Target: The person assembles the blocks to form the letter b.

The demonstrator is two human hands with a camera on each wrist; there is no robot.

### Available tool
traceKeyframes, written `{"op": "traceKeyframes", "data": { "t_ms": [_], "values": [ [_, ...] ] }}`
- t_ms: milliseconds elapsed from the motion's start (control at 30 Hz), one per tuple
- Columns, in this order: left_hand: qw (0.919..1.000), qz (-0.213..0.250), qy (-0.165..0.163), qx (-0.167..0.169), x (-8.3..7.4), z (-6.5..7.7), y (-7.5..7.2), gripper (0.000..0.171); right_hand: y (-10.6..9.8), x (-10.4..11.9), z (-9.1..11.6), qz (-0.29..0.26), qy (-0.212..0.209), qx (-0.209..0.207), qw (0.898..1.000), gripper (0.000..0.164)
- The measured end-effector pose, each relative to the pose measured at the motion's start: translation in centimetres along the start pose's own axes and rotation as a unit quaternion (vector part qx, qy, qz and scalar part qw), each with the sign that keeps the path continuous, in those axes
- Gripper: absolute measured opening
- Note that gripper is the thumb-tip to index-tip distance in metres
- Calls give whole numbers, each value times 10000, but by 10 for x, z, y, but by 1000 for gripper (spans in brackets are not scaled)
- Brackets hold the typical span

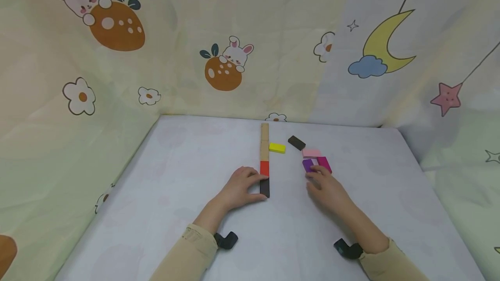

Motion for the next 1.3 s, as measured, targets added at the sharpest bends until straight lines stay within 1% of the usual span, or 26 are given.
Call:
{"op": "traceKeyframes", "data": {
  "t_ms": [67,167,233,333,433,567,667,733,900,967,1167,1300],
  "values": [
    [10000,-1,-8,4,0,0,0,61,1,0,0,-72,16,-80,9999,41],
    [10000,-24,-10,10,0,0,1,61,1,-4,0,-209,151,-205,9995,48],
    [10000,-25,-10,20,0,0,1,61,0,-7,-1,-278,266,-242,9990,52],
    [10000,-38,22,2,1,0,1,61,0,-10,-2,-293,291,-224,9989,56],
    [10000,-50,52,-30,0,-1,0,61,1,-10,-3,-199,282,-129,9993,55],
    [9999,-43,79,-46,0,-1,-1,61,3,-8,-5,-49,237,3,9997,49],
    [10000,-36,87,-31,0,-1,-1,61,4,-8,-5,-71,228,56,9997,47],
    [9999,-42,90,-32,0,-1,0,60,3,-8,-6,-130,224,-1,9997,48],
    [9999,-56,84,-45,0,-1,-1,60,1,-9,-12,-215,439,-148,9987,57],
    [10000,-59,54,-22,1,-1,0,60,2,-11,-15,-171,577,-120,9981,59],
    [10000,5,52,6,2,-1,1,61,3,-10,-23,34,704,-18,9975,55],
    [9999,-28,95,-33,2,-1,2,61,4,-11,-26,55,805,-11,9967,54]
  ]
}}
Point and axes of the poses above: each hand's wrist, its own z-axis away from the middle knuckle, its own y-axis out of the palm, x = y × z, the point moved 7 cm from there along -z, towards the middle knuckle, and after that the axes turned 2 degrees about -x, right-handed, at the moved point
